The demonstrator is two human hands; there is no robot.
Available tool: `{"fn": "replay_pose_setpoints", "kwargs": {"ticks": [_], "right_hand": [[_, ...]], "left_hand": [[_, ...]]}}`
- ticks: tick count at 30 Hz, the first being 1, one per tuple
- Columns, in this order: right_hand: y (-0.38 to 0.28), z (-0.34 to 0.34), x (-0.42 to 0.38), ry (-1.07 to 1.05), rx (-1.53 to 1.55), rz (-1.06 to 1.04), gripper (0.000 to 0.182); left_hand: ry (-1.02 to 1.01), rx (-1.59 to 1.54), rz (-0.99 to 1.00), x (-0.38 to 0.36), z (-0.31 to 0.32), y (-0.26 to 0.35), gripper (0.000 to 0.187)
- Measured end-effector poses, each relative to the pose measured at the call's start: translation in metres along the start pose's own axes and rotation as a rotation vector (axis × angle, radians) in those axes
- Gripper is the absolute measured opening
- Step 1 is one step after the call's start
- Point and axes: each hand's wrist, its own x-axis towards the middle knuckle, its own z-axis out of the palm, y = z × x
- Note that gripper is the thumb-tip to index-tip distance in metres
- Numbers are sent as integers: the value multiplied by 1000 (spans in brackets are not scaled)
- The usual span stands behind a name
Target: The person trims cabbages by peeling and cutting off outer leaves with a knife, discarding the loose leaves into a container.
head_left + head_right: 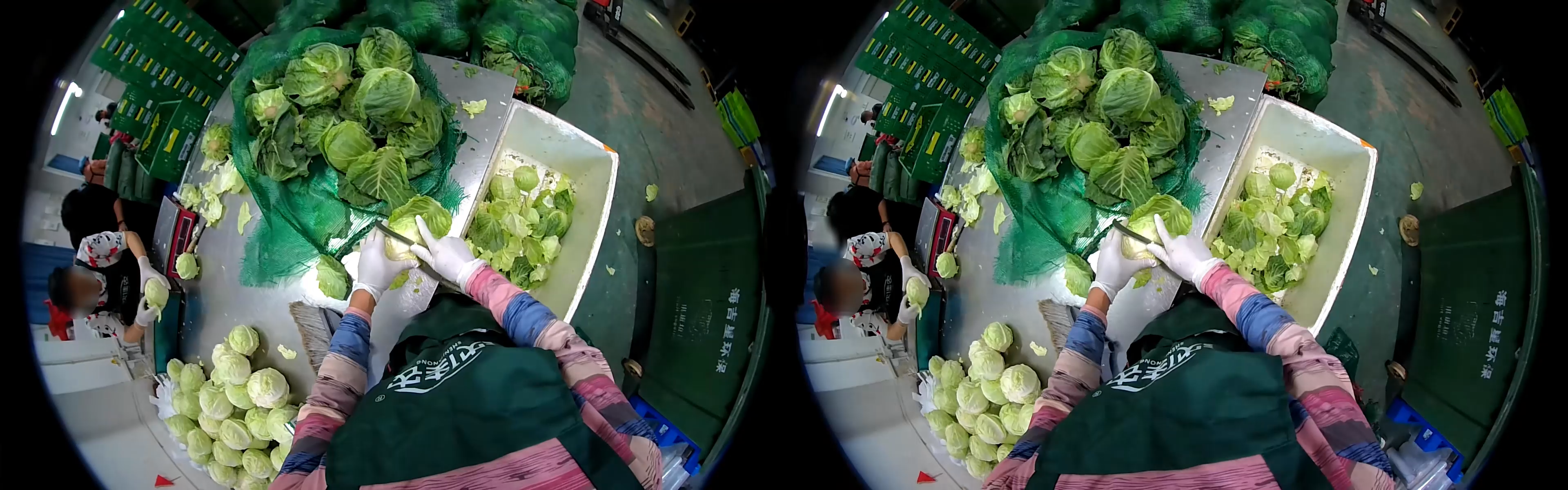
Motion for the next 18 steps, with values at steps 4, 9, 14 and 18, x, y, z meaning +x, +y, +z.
{"fn": "replay_pose_setpoints", "kwargs": {"ticks": [4, 9, 14, 18], "right_hand": [[11, 6, 14, 13, 136, -1, 63], [74, 4, 25, 167, 478, 330, 46], [35, -4, 1, 141, 330, 378, 71], [-9, 5, -3, 297, 192, -102, 105]], "left_hand": [[138, -14, 48, -7, 10, -11, 95], [62, -152, 99, -31, 7, -20, 99], [67, -586, -106, -40, 17, -42, 98], [175, -611, -177, -28, 30, -20, 98]]}}
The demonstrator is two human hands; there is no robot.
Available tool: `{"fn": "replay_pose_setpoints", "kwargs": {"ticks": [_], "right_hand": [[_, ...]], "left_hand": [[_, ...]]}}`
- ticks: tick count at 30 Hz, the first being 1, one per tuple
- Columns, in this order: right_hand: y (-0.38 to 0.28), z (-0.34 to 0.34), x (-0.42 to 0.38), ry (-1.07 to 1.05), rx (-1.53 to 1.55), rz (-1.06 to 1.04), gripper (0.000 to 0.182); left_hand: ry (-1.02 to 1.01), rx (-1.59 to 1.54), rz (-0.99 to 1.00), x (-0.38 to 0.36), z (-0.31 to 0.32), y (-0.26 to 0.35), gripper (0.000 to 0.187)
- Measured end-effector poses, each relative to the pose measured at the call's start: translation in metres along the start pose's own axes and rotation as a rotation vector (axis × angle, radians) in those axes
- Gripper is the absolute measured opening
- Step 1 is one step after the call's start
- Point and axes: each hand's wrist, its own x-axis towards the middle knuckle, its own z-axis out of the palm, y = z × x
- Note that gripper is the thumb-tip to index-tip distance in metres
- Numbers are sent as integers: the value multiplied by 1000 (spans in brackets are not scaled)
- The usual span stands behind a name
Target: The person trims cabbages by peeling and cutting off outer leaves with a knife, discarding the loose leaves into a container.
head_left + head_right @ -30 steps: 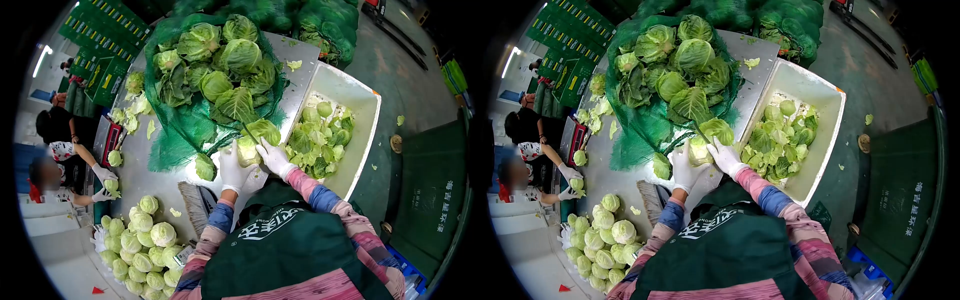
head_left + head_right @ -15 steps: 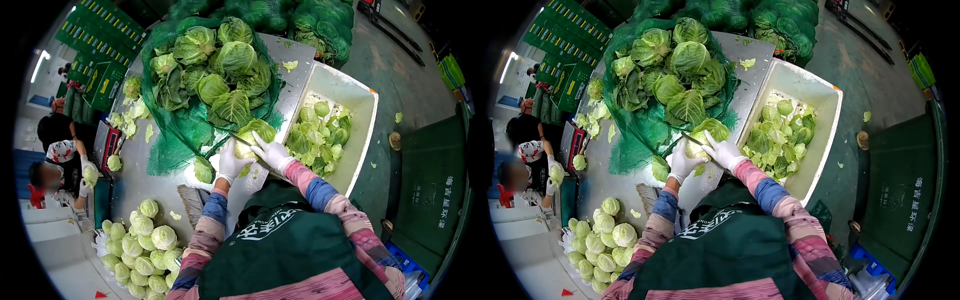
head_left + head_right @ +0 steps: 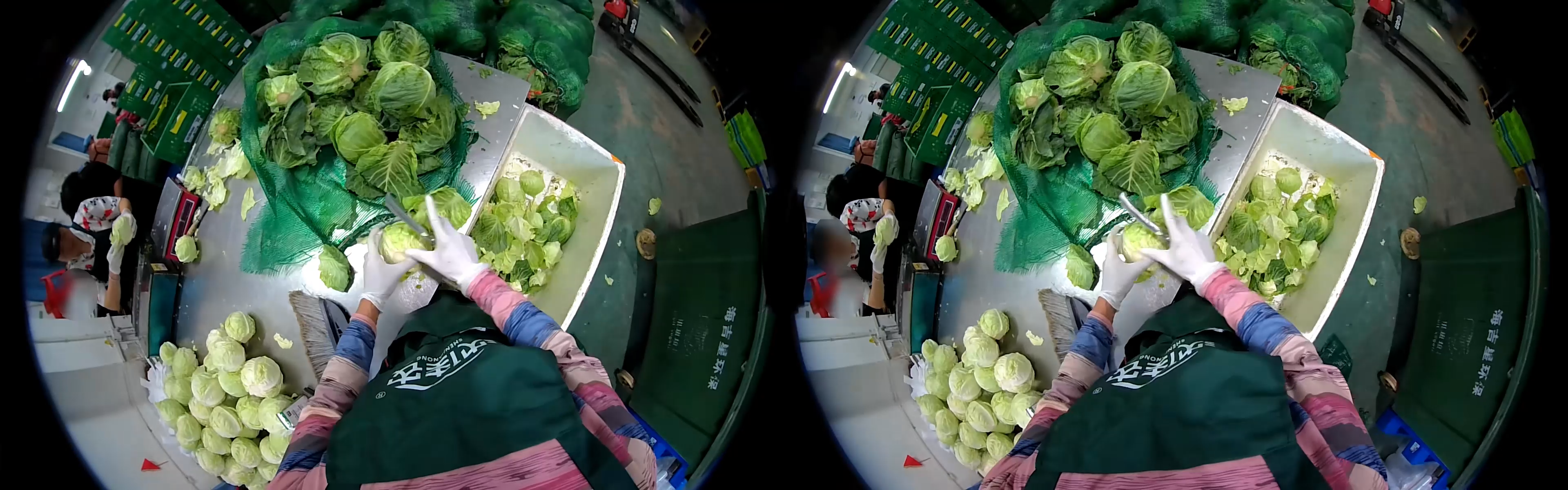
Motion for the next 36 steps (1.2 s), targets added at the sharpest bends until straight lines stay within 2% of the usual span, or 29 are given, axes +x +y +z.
{"fn": "replay_pose_setpoints", "kwargs": {"ticks": [1, 2, 4, 5, 10, 12, 13, 14, 16, 17, 20, 21, 22, 23, 24, 26, 27, 29, 30, 31, 32, 33, 34, 36], "right_hand": [[-11, -2, 7, -33, -57, -27, 106], [-19, -8, 9, -93, -140, 31, 100], [-14, -2, 22, -265, -200, 137, 84], [-5, 3, 23, -206, -152, 75, 68], [24, 14, 32, -171, -61, -19, 50], [35, 10, 34, -174, -81, 187, 41], [30, -1, 32, -166, -73, 220, 36], [36, 4, 30, -166, -72, 223, 36], [58, 19, 31, -52, -123, 311, 35], [71, 20, 24, -23, -111, 285, 37], [85, 23, 14, -50, -184, 401, 45], [80, 25, 11, -54, -179, 403, 45], [68, 23, 7, -69, -11, 403, 54], [56, 18, 6, -80, 151, 397, 64], [38, 14, 4, -152, 191, 431, 80], [18, 29, -5, -87, 225, 249, 83], [26, 43, -8, -89, 224, 250, 83], [53, 80, -8, 65, 464, 199, 70], [52, 71, -8, 65, 464, 198, 70], [49, 54, -9, -70, 513, 343, 61], [50, 40, -8, -204, 561, 484, 53], [60, 32, -7, -108, 324, 499, 45], [74, 22, -7, -13, 88, 511, 38], [115, -5, -4, 137, 18, 621, 44]], "left_hand": [[32, 63, 30, -2, 1, 1, 97], [29, 61, 32, -2, 1, 3, 97], [-56, 260, 72, -5, -1, 8, 99], [-84, 217, 59, -4, -3, 7, 97], [-152, 285, 133, -5, -12, 6, 95], [-192, 354, 187, -2, -13, 9, 94], [-180, 380, 233, -3, -10, 11, 94], [-170, 401, 277, -5, -7, 14, 95], [-176, 369, 246, -7, -12, 13, 94], [-198, 341, 248, -10, -19, 9, 94], [-193, 384, 251, -19, -42, -3, 92], [-185, 364, 155, -22, -47, -3, 91], [-178, 342, 57, -26, -52, -5, 90], [-211, 373, 161, -24, -53, -20, 91], [-210, 372, 158, -25, -47, -17, 91], [-55, 168, 8, -26, -23, -6, 95], [33, 50, 14, -18, -11, -28, 93], [38, -5, 2, -14, -6, -22, 89], [40, -57, -10, -13, -5, -19, 86], [40, -57, -13, -15, -8, -20, 86], [31, -191, -103, -15, -15, -21, 78], [19, -322, -189, -12, -20, -20, 70], [16, -318, -185, -11, -24, -18, 70], [-149, -923, -362, -17, -30, -12, 58]]}}
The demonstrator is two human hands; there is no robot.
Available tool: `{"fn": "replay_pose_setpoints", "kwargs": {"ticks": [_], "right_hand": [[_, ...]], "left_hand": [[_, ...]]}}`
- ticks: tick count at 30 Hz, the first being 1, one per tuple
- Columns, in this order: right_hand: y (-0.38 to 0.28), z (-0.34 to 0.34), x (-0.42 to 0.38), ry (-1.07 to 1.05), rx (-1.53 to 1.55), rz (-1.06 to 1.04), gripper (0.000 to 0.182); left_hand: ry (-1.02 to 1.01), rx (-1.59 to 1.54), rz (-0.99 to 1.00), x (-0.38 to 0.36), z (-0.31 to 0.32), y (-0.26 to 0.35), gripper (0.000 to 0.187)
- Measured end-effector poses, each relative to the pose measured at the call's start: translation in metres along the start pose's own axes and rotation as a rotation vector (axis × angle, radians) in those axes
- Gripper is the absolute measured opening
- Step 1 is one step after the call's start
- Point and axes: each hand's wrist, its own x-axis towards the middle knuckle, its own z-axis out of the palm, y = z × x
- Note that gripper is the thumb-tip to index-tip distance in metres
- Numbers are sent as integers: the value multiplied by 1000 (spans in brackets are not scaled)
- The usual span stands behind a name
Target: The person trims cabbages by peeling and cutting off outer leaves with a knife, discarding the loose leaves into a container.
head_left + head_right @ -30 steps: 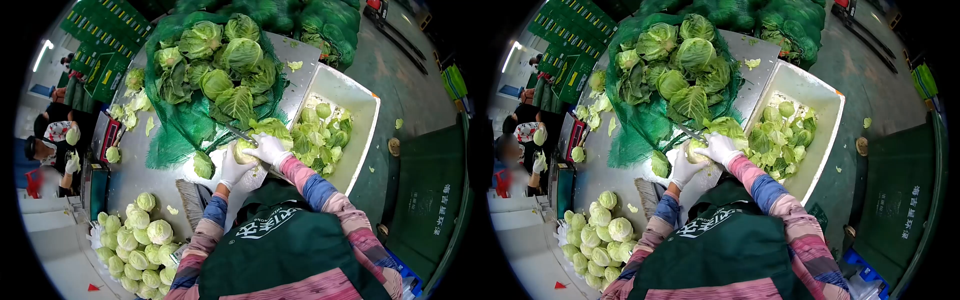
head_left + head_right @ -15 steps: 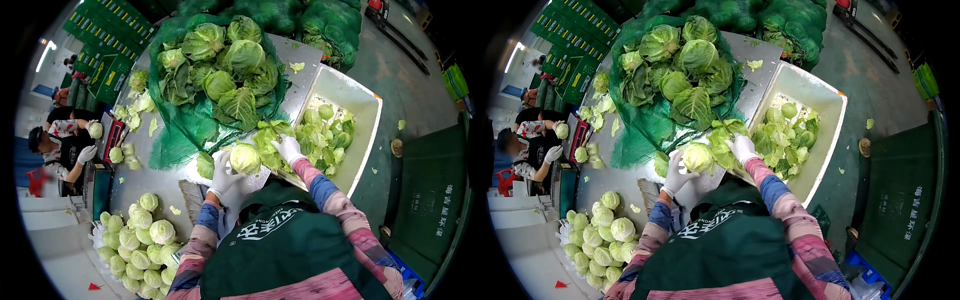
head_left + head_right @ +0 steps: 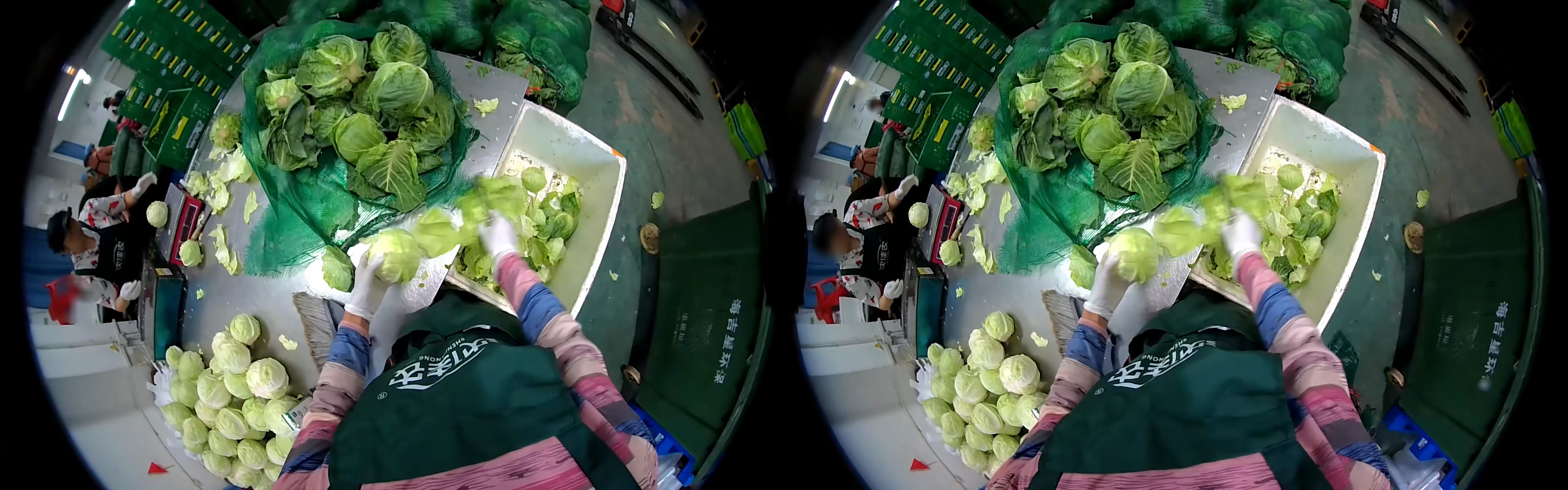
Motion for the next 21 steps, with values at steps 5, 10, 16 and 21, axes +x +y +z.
{"fn": "replay_pose_setpoints", "kwargs": {"ticks": [5, 10, 16, 21], "right_hand": [[-40, -55, -9, -57, 80, -123, 71], [-94, -38, -51, -579, 506, -74, 58], [-99, -42, -75, -635, 784, -130, 45], [-94, -40, -63, -431, 675, -127, 27]], "left_hand": [[-85, -348, -164, -7, 34, 7, 63], [-188, -428, -291, -6, 59, 5, 68], [-71, -532, -242, -12, 77, 9, 73], [-75, -788, -456, -8, 76, 7, 73]]}}
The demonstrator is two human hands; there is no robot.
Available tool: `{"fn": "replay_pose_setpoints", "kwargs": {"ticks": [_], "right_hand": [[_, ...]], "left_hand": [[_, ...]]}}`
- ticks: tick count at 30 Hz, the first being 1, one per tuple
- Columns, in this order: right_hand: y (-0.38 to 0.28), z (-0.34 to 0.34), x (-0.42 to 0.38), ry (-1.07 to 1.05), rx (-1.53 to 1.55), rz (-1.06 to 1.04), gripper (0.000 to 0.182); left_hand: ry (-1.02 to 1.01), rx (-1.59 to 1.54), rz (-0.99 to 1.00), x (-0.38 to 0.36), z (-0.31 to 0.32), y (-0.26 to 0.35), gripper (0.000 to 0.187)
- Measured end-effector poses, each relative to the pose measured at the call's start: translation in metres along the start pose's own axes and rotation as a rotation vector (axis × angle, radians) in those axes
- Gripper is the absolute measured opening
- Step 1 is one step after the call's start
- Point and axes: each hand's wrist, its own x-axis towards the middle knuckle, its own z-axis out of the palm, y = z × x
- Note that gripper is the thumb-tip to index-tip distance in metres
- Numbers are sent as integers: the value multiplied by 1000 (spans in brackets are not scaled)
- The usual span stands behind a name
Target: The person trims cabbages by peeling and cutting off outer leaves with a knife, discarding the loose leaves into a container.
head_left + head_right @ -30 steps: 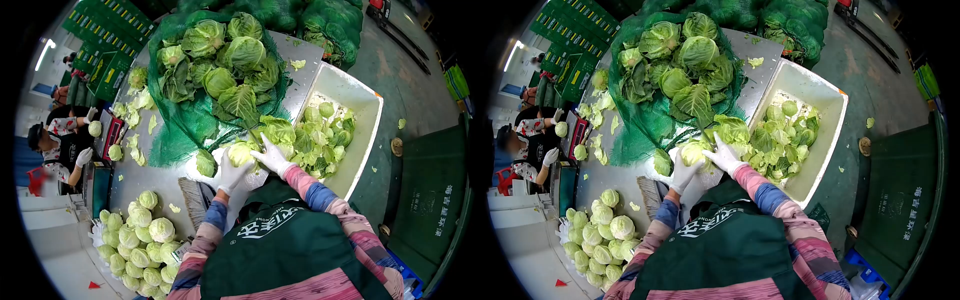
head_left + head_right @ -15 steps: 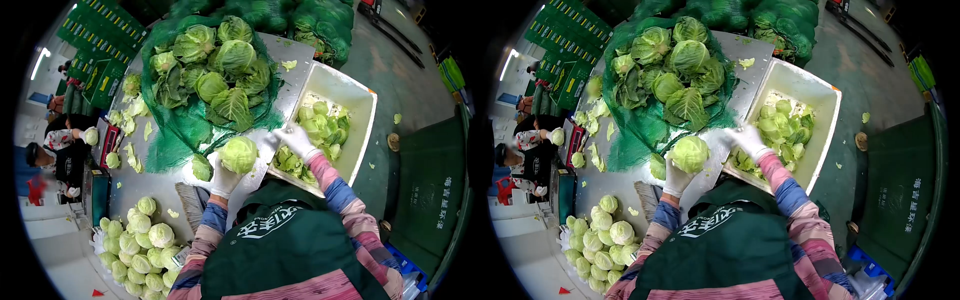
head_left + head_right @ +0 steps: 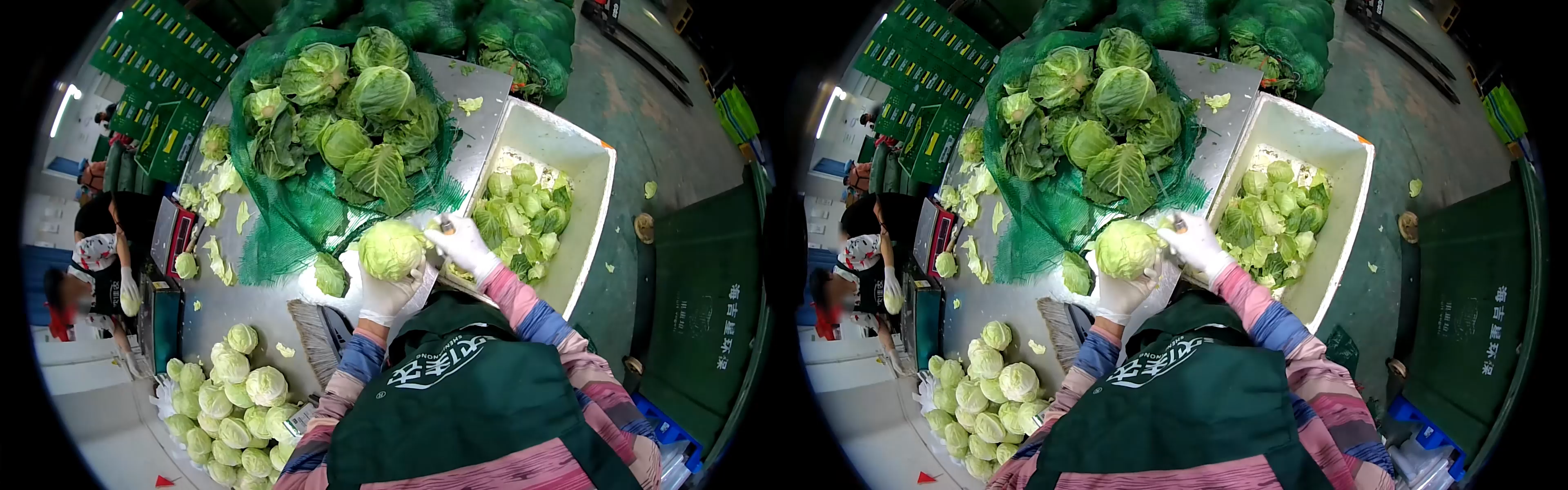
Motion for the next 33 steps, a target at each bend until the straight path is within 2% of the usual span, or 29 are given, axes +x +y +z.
{"fn": "replay_pose_setpoints", "kwargs": {"ticks": [1, 3, 5, 6, 7, 8, 9, 10, 12, 13, 14, 15, 16, 17, 18, 20, 22, 23, 25, 27, 28, 30, 32, 33], "right_hand": [[-4, -10, 3, -15, 48, 63, 24], [7, -28, 16, 274, 319, 94, 24], [19, -51, 25, 423, -267, -36, 40], [33, -50, 25, 422, -711, -251, 55], [12, -35, 14, 316, -724, -166, 69], [-9, -18, 1, 203, -669, -272, 73], [6, -1, 3, 145, -624, -467, 77], [-7, 14, -8, 41, -626, -473, 76], [-17, 36, -26, -9, -608, -457, 69], [-14, 41, -28, -37, -622, -421, 65], [-3, 39, -26, 18, -638, -431, 59], [12, 34, -21, 77, -651, -445, 53], [23, 24, -19, 87, -546, -395, 44], [34, 12, -16, 107, -557, -356, 40], [41, 2, -18, 178, -536, -319, 37], [64, -21, -15, 167, -571, -197, 32], [68, -28, -22, 196, -500, -221, 26], [69, -29, -23, 175, -548, -129, 28], [79, -27, -23, 156, -560, -89, 31], [99, -19, -22, 125, -502, -84, 33], [108, -15, -20, 57, -425, 11, 35], [97, -4, -24, -34, -366, 84, 35], [94, 1, -25, -108, -372, 123, 33], [89, 2, -25, -140, -417, 130, 33]], "left_hand": [[0, 1, -1, 2, -3, 2, 73], [-62, 23, -28, 5, -15, 6, 75], [-44, 24, -3, -2, -7, 4, 74], [-27, 32, 16, -2, -3, 5, 73], [-28, 32, 19, -1, -3, 7, 73], [-44, 67, 46, 0, -4, 7, 72], [-70, 103, 74, 4, -5, 8, 72], [-71, 103, 76, 8, -7, 6, 72], [-3, 283, 339, 12, -15, 2, 75], [-6, 284, 344, 10, -23, 7, 75], [99, 765, 522, 3, -34, 15, 69], [188, 1104, 659, -7, -38, 26, 66], [198, 912, 663, -21, -41, 41, 63], [179, 515, 650, -36, -44, 61, 61], [184, 323, 692, -55, -48, 81, 58], [233, 130, 841, -94, -64, 123, 54], [305, 23, 1015, -126, -90, 165, 60], [352, -16, 1098, -138, -100, 183, 63], [433, -99, 1228, -144, -94, 199, 76], [485, 75, 1159, -124, -98, 232, 91], [472, 219, 1124, -100, -59, 215, 93], [343, 596, 988, -41, -6, 202, 75], [235, 863, 875, 29, 56, 181, 65], [117, 997, 858, 65, 72, 176, 71]]}}
